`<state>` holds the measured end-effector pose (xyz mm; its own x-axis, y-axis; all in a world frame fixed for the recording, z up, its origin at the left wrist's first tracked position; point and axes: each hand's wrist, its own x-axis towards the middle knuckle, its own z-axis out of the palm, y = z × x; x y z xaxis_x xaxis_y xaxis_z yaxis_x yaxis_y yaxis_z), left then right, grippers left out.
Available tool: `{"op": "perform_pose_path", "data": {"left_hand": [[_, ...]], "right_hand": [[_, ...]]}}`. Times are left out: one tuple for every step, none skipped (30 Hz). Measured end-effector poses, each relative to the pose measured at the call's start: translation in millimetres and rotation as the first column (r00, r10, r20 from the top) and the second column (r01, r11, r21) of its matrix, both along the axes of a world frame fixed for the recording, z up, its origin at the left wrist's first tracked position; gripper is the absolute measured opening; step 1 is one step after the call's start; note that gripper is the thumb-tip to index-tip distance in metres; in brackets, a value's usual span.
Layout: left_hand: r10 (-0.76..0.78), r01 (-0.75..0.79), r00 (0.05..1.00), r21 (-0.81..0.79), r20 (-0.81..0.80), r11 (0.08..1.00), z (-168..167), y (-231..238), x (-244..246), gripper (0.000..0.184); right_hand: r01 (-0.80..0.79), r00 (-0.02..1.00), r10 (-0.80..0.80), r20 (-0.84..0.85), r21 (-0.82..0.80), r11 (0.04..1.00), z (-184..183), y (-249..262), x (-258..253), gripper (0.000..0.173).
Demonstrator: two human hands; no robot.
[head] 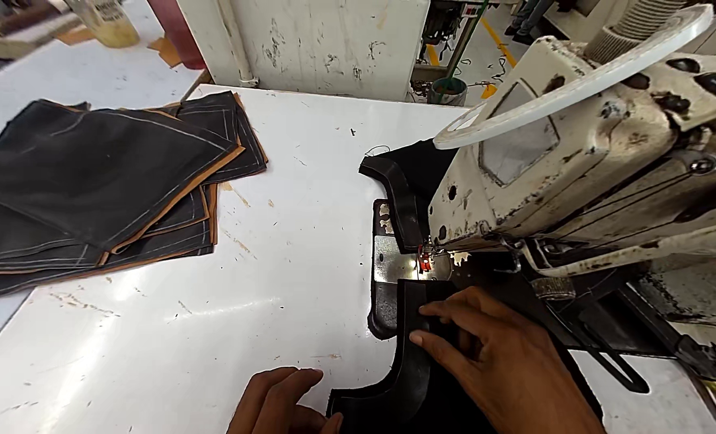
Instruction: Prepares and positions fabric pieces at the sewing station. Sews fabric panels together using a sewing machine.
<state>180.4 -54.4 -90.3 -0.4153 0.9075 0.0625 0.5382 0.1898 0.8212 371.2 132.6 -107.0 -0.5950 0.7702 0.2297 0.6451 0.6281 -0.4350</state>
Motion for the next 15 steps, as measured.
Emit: {"op": "perform_pose_path", "data": {"left_hand": [[0.003,-0.003,1.0,0.0,0.004,1.0,0.1,0.3,0.2,0.038],[0.004,-0.004,1.0,-0.001,0.01,1.0,0.4,0.6,0.6,0.038],[0.003,-0.003,1.0,-0.005,0.012,1.0,0.9,0.7,1.0,0.038],[0.001,-0.001,1.0,-0.009,0.01,1.0,1.6,0.8,1.2,0.037],[0.0,0.0,1.0,-0.01,0.006,1.0,2.1,0.8,1.2,0.037],[-0.001,0.001,1.0,-0.014,0.007,1.0,2.4,0.5,1.3,0.037],[-0.003,0.003,1.0,-0.019,0.01,1.0,2.8,0.3,1.4,0.038],[-0.002,0.002,1.0,-0.021,0.014,1.0,3.1,0.6,1.5,0.037],[0.002,-0.002,1.0,-0.021,0.02,1.0,3.5,0.7,1.8,0.037],[0.006,-0.005,1.0,-0.019,0.025,1.0,3.6,0.7,2.2,0.037],[0.011,-0.011,1.0,-0.014,0.024,1.0,3.1,0.8,2.6,0.037],[0.014,-0.013,1.0,-0.011,0.022,1.0,2.7,0.8,2.9,0.037],[0.013,-0.013,1.0,-0.012,0.017,1.0,2.6,0.8,2.9,0.037],[0.013,-0.013,1.0,-0.01,0.013,1.0,2.6,0.8,3.0,0.037],[0.014,-0.013,1.0,-0.008,0.011,1.0,2.4,1.0,3.0,0.036]], "right_hand": [[-0.016,1.0,0.016,0.026,-0.003,1.0,2.9,-1.4,1.4,0.038],[-0.03,0.998,0.03,0.053,-0.008,1.0,5.5,-2.7,2.8,0.042],[-0.04,0.996,0.04,0.076,-0.01,0.999,7.2,-4.0,4.3,0.044],[-0.046,0.995,0.046,0.089,-0.009,0.999,7.7,-4.8,5.5,0.045],[-0.048,0.995,0.048,0.092,-0.005,0.999,7.3,-4.9,6.3,0.045],[-0.051,0.995,0.05,0.092,0.0,0.999,6.2,-4.6,7.3,0.046],[-0.053,0.995,0.052,0.089,0.003,0.999,5.3,-3.9,7.9,0.046],[-0.053,0.995,0.053,0.087,0.006,0.999,4.4,-2.9,8.3,0.046],[-0.056,0.995,0.055,0.085,0.01,0.998,3.8,-2.0,8.7,0.047],[-0.058,0.995,0.057,0.082,0.012,0.998,3.2,-1.6,9.1,0.047],[-0.06,0.995,0.059,0.08,0.015,0.998,3.1,-1.3,9.4,0.048],[-0.063,0.995,0.062,0.081,0.014,0.998,3.2,-1.2,9.6,0.048],[-0.065,0.994,0.064,0.086,0.01,0.998,3.4,-1.3,9.9,0.05],[-0.066,0.994,0.065,0.091,0.008,0.998,3.4,-1.7,10.2,0.051],[-0.067,0.994,0.066,0.092,0.006,0.998,3.4,-2.0,10.6,0.052]]}}
